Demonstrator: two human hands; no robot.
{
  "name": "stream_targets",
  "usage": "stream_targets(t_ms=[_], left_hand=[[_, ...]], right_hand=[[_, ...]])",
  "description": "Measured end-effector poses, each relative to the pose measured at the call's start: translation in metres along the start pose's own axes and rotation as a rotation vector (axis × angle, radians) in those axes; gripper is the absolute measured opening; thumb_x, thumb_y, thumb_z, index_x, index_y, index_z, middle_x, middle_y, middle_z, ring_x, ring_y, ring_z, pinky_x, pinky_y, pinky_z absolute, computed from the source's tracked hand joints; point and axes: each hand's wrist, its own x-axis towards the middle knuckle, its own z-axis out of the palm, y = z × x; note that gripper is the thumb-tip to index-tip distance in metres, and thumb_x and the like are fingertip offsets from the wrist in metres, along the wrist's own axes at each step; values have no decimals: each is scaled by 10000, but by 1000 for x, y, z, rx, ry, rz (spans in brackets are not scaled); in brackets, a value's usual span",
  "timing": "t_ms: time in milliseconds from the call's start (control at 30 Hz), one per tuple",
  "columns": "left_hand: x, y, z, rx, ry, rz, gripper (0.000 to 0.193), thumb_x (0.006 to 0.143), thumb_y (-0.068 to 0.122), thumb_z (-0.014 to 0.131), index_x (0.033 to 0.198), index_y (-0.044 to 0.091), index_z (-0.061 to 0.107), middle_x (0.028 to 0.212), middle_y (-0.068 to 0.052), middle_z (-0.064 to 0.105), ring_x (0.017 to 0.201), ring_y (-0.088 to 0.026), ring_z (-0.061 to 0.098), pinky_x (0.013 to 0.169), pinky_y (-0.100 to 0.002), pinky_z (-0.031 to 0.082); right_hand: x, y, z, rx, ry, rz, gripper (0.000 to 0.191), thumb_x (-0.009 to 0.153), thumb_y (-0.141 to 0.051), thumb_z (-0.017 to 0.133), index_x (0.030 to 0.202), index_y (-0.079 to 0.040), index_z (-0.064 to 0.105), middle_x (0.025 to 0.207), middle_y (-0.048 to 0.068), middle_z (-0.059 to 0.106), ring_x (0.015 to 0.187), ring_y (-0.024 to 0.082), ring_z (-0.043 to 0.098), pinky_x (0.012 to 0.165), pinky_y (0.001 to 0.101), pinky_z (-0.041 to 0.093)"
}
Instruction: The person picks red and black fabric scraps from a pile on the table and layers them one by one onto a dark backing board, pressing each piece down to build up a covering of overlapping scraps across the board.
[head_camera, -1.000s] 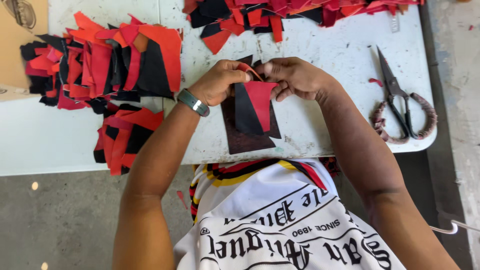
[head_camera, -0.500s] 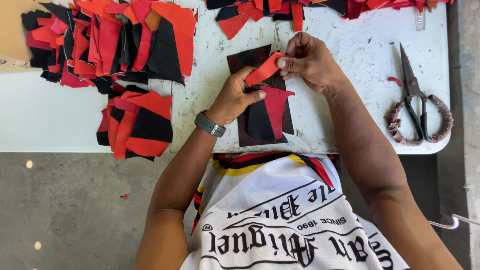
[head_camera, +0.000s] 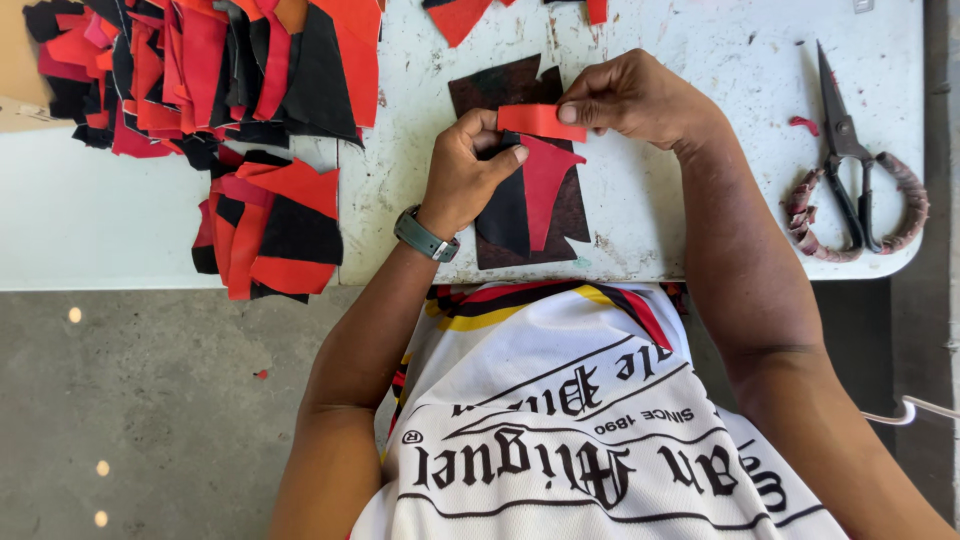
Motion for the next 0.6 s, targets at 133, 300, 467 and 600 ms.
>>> stream_targets(t_ms=[133,300,467,600], left_hand=[[-2,-2,-2,-75,18,-7,214,919,18,746,1116,-8,667,963,-82,776,864,-99,716,779,-251,585],[0,-6,-4,-113,2,24,227,940,-6,726,1156,-10,657,1021,-98,774,920,-111,731,826,-263,603],[-1,-9,-4,-93,-1,43,231,953,-7,725,1171,-5,651,1041,-104,774,941,-115,738,843,-266,612],[-2,-12,-4,-39,9,6,226,933,13,753,1143,-2,670,996,-99,780,896,-108,728,804,-261,595]], right_hand=[[-1,-3,-1,-45,-11,-39,203,919,-192,807,1062,-49,792,861,10,745,746,73,628,680,243,517],[-1,-4,-8,-94,-62,52,239,939,-265,781,1078,-72,795,811,37,725,686,102,617,623,268,511],[-2,2,-12,8,-87,42,263,1031,-318,704,1074,-73,791,844,36,748,722,103,668,668,265,556],[4,15,-7,-145,-90,-226,237,914,-202,792,1049,-8,774,841,69,748,724,153,670,671,298,553]])
